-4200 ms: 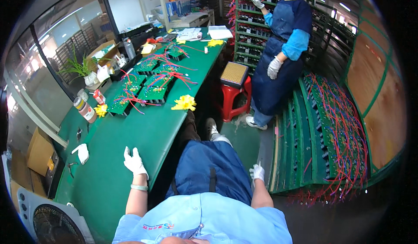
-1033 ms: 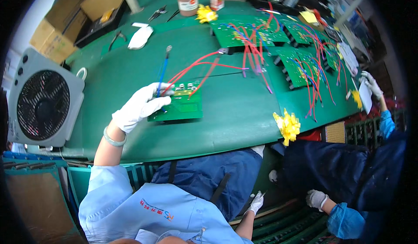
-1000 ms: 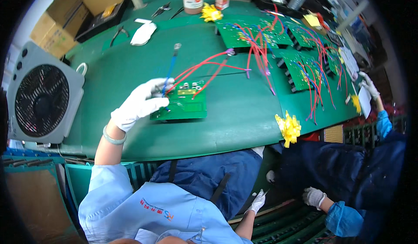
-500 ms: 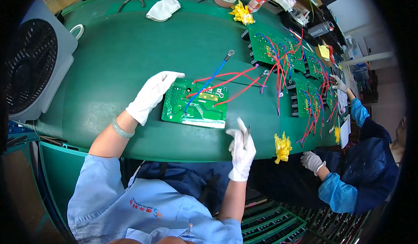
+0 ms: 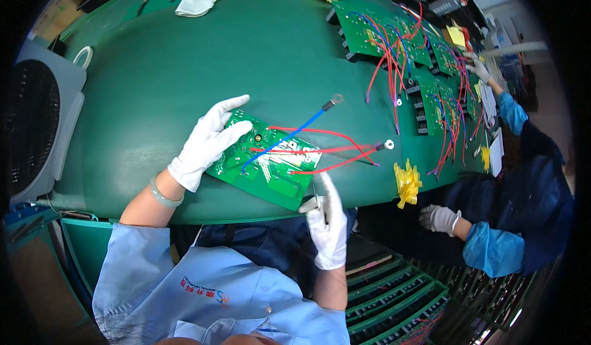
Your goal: The person handles a green circuit board with attached red and blue wires, inspecting it and manipulating the components. They then pick up a second board with cylindrical capacitors and continue to adjust and examine the parts. The task involves manual assembly or inspection of electronic components on a workbench.
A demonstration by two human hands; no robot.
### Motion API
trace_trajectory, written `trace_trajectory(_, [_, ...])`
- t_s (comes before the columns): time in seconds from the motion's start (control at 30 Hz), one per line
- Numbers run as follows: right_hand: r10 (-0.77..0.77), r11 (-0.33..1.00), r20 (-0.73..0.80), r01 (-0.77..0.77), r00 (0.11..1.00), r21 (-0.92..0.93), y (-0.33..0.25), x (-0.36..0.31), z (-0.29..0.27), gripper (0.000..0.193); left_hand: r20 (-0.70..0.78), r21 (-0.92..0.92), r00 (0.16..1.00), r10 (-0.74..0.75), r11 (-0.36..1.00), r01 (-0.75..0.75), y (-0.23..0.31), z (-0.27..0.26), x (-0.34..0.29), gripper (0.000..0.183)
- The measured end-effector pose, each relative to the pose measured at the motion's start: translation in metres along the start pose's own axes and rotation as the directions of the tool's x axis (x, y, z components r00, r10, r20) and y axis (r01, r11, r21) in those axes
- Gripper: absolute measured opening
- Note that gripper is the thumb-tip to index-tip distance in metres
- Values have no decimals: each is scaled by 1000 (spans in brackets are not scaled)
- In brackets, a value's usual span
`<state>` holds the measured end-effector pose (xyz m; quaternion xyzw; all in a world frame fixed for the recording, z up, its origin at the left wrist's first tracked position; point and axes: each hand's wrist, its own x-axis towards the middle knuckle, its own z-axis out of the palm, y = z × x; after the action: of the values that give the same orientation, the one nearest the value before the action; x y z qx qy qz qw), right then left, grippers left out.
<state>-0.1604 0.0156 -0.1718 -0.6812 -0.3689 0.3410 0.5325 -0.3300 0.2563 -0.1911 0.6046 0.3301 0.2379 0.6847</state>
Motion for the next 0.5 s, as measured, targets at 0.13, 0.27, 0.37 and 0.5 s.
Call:
trace_trajectory(0.13, [-257,895,-96,199,962,-399,9,7,-23,41,49,21,997,-55,998,54,1,0,5,52])
trace_trajectory(0.27, [-395,671,91,355,914,-651,-15,27,-28,34,91,138,994,-54,990,42,13,1,3,46])
trace_trajectory(0.37, [-443,621,140,415,886,-664,-21,38,-29,33,93,53,993,-73,996,68,9,1,2,48])
trace_trajectory(0.5, [-409,573,251,461,877,-678,-29,43,-35,32,125,-93,992,-13,995,25,5,3,-1,48])
